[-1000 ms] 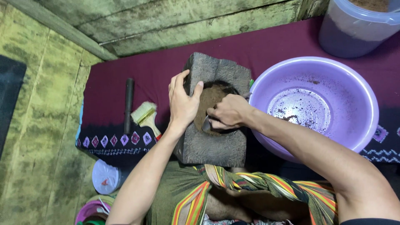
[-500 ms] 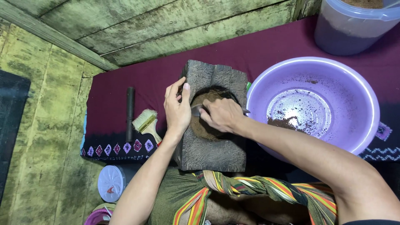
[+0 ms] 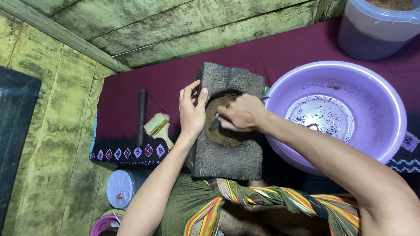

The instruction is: Transfer ground spices from a mortar to a bowl using a spoon and clean the mortar with a brush

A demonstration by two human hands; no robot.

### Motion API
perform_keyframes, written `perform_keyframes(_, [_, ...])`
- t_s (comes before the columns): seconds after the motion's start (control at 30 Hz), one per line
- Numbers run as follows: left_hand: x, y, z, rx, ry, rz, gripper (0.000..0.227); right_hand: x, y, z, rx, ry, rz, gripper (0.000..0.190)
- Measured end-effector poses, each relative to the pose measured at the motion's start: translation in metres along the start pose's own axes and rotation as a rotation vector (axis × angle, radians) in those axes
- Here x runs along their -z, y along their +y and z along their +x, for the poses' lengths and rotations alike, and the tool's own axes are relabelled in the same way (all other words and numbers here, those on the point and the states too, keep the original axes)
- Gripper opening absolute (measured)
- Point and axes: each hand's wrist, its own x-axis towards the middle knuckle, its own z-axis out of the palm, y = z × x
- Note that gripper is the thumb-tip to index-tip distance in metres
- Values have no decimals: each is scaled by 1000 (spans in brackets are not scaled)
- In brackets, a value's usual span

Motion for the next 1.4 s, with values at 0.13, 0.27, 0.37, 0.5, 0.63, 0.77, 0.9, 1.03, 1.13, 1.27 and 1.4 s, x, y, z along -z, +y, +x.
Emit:
perform_keyframes(0.13, [0,-2,0,-12,0,-4,43,4,-9,5,-330,190,335,53])
perform_keyframes(0.27, [1,-3,1,-10,-14,-9,44,-17,-22,12,-430,222,532,50])
perform_keyframes(0.37, [0,-2,1,-8,-9,-9,44,-11,-33,4,-357,195,474,54])
perform_keyframes(0.5, [2,0,1,-8,-15,-1,44,-18,-21,1,-121,72,250,52])
perform_keyframes(0.63, [1,1,1,1,-30,-9,43,-24,-5,1,193,110,-165,44])
perform_keyframes(0.77, [1,-1,0,9,-30,-8,43,-38,0,3,264,315,-206,47])
perform_keyframes(0.9, [1,-6,1,5,-17,-14,42,-18,-6,1,61,291,-80,49])
perform_keyframes(1.03, [2,-6,2,-25,2,-13,42,4,-22,3,-360,351,215,47])
perform_keyframes(1.13, [2,-8,2,-33,-2,-6,41,-4,-40,8,-527,299,381,50])
perform_keyframes(1.27, [-1,-13,5,-43,-5,1,40,-6,-46,0,-443,253,404,49])
perform_keyframes(1.4, [3,-5,3,-32,-16,-5,41,-13,-29,0,-177,147,195,50])
